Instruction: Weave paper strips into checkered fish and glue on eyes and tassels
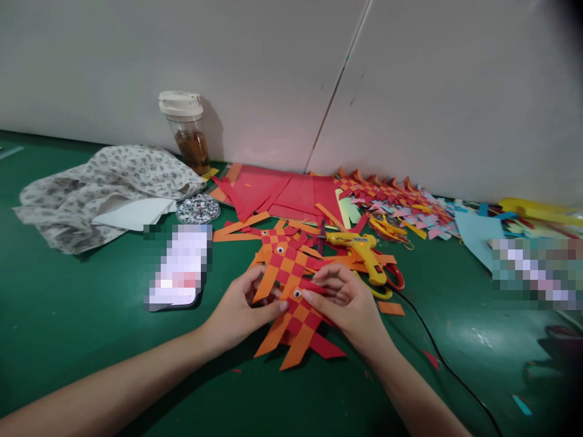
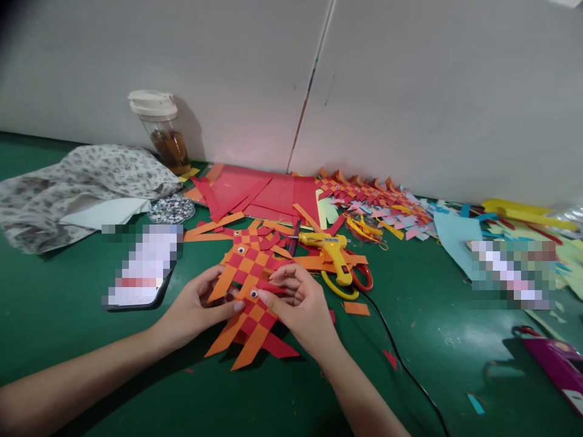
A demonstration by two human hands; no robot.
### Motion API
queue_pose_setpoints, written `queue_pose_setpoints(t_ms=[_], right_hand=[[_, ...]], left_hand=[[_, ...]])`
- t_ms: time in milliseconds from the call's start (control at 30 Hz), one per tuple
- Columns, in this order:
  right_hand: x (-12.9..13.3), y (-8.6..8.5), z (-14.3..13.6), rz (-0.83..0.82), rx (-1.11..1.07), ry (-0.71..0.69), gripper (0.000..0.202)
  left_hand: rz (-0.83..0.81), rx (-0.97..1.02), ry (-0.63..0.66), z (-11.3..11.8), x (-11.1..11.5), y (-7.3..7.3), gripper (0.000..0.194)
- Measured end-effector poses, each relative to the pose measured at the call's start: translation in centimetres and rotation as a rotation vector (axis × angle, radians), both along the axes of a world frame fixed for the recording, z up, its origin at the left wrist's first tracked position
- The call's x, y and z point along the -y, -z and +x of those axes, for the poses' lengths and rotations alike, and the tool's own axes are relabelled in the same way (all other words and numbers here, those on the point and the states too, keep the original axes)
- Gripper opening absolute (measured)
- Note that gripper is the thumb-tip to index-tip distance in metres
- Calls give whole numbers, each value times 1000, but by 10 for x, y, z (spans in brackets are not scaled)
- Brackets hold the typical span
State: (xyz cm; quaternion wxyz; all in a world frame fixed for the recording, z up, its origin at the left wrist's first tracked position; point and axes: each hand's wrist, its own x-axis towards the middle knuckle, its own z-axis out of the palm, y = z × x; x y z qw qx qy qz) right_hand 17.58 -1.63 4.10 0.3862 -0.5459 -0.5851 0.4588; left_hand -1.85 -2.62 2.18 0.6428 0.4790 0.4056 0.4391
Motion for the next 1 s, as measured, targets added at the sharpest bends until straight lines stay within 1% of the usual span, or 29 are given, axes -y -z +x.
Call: queue_pose_setpoints(t_ms=[233, 433, 700, 1000], right_hand=[[1, 0, -1, 1, -31, 8, 33], [3, -1, -4, 33, -35, 8, 30], [8, 0, -12, 169, 9, -31, 23], [14, -3, -17, 207, 82, -41, 20]], left_hand=[[-65, 18, -3, 1, -1, -2, 34], [4, -22, -7, 1, 0, 2, 29], [34, 60, -51, 3, 0, 7, 24], [29, -30, -98, 2, 1, 0, 27]])
